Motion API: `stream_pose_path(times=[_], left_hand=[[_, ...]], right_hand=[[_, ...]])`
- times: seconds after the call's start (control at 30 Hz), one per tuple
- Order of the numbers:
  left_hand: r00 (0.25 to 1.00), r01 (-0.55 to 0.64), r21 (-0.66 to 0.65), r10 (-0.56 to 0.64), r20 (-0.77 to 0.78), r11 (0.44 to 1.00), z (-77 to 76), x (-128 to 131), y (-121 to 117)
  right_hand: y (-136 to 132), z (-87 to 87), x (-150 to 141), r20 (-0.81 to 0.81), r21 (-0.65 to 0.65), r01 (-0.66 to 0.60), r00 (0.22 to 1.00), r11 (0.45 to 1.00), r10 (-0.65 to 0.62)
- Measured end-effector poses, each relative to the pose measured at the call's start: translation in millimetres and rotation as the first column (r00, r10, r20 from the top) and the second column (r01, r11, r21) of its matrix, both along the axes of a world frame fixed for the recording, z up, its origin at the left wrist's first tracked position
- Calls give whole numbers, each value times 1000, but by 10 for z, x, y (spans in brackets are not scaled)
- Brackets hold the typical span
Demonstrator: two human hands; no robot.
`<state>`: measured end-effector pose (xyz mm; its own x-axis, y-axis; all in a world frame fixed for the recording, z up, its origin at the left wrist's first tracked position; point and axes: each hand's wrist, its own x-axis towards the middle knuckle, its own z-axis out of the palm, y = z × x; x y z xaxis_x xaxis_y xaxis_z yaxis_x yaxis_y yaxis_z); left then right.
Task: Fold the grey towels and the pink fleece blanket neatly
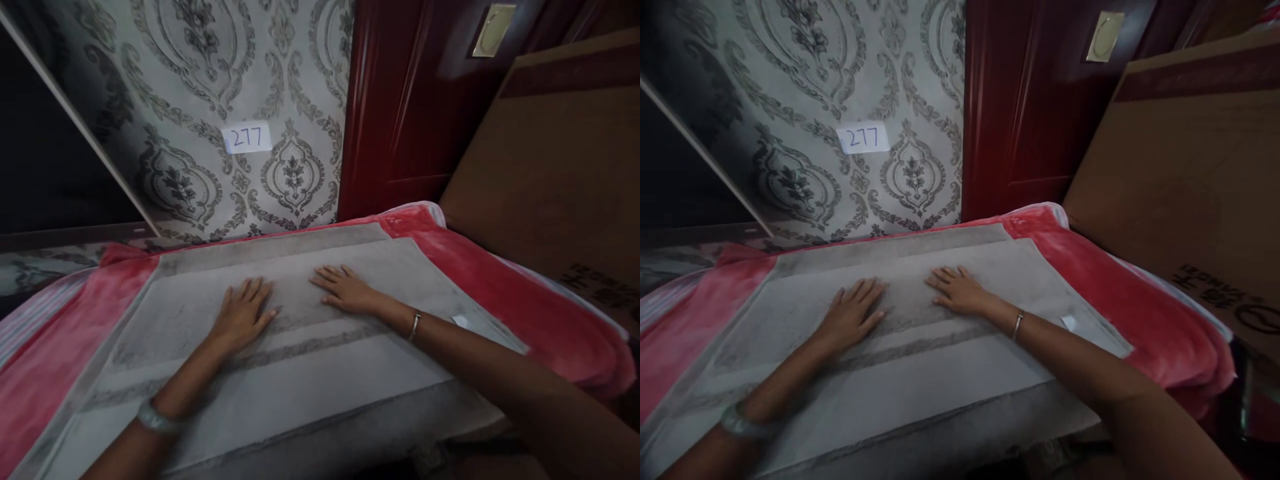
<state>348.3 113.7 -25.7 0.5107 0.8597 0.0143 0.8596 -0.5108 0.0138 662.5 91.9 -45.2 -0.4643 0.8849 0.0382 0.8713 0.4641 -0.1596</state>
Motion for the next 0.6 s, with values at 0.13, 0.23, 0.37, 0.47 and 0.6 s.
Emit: stream_pose_path(times=[0.13, 0.23, 0.37, 0.47, 0.6], left_hand=[[996, 85, -49, -85, -5, 995, 2, 170, 437], [1000, -25, -5, 25, -14, 1000, -17, -59, 771], [969, -234, 4, 233, -78, 972, 19, -679, 1101], [929, -362, 15, 362, -80, 932, 44, -1092, 1248], [893, -450, 30, 450, -24, 893, 35, -1331, 1355]], right_hand=[[204, 8, 658, 48, -23, 230, 972, 973, -229], [321, 25, 1249, 69, -28, 454, 889, 890, -452], [303, -59, 1889, 40, -32, 694, 720, 719, -693], [269, -164, 2134, 16, -49, 768, 639, 638, -769], [264, -238, 2235, 3, -35, 765, 644, 643, -765]])
